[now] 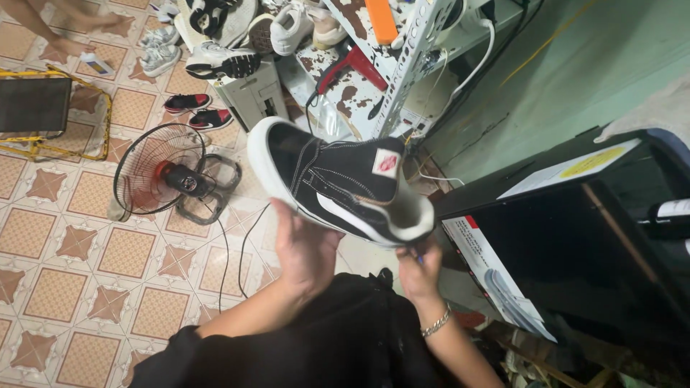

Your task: The recorder uses a small brush and black paint to carefully touch up the edges and seams of a black sneaker.

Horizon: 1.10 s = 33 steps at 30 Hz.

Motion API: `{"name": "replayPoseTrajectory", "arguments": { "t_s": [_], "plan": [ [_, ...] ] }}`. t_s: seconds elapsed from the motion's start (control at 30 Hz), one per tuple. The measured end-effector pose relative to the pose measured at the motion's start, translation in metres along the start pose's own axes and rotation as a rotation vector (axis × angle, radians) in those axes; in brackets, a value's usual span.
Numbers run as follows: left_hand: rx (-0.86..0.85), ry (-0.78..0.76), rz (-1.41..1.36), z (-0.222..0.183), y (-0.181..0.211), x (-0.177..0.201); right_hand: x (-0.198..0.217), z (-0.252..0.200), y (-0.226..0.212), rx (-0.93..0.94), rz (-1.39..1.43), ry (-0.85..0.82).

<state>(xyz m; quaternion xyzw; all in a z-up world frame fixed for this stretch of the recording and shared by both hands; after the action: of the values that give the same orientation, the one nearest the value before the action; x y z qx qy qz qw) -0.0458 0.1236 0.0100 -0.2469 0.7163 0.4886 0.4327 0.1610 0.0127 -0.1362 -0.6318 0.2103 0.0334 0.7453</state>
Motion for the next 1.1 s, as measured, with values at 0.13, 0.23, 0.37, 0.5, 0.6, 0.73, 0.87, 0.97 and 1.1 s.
{"name": "replayPoseTrajectory", "arguments": {
  "t_s": [0.13, 0.23, 0.37, 0.5, 0.6, 0.73, 0.87, 0.97, 1.1],
  "plan": [
    [0.033, -0.189, -0.047, -0.010, 0.015, 0.005, -0.011, 0.009, -0.012, 0.028, 0.239, -0.035],
    [0.094, -0.180, -0.048, -0.014, 0.020, 0.012, -0.041, 0.025, -0.047, 0.051, 0.272, -0.055],
    [0.266, -0.072, -0.046, -0.017, 0.023, 0.021, -0.035, 0.015, -0.050, 0.166, 0.179, -0.056],
    [0.205, -0.423, -0.390, -0.010, 0.029, 0.022, -0.046, -0.019, -0.065, 0.227, -0.088, -0.017],
    [0.239, -0.311, -0.210, -0.003, 0.024, 0.024, -0.073, -0.039, -0.080, 0.229, -0.337, 0.028],
    [0.253, -0.293, -0.173, 0.007, -0.004, 0.056, -0.070, -0.062, -0.078, 0.178, -0.420, 0.105],
    [0.340, -0.245, -0.188, 0.013, -0.020, 0.058, -0.106, -0.047, -0.145, 0.254, -0.542, 0.011],
    [0.549, -0.171, -0.206, 0.009, -0.026, 0.030, -0.104, -0.058, -0.176, 0.355, -0.694, -0.012],
    [0.664, -0.115, -0.217, 0.001, -0.044, 0.019, -0.045, -0.108, -0.201, 0.334, -0.749, 0.200]
  ]
}}
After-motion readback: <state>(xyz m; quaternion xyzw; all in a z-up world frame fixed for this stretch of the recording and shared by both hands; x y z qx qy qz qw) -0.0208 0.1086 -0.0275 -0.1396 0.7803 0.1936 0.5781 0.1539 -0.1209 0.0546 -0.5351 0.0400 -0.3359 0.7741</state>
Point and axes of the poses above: each hand's wrist, its own z-axis towards the middle knuckle, its own x-axis out of the back of the hand, y = z × x, the point moved 8 cm from there along z, towards the middle knuckle, and after that the axes turned 9 degrees about -y, right-handed, at the moved point
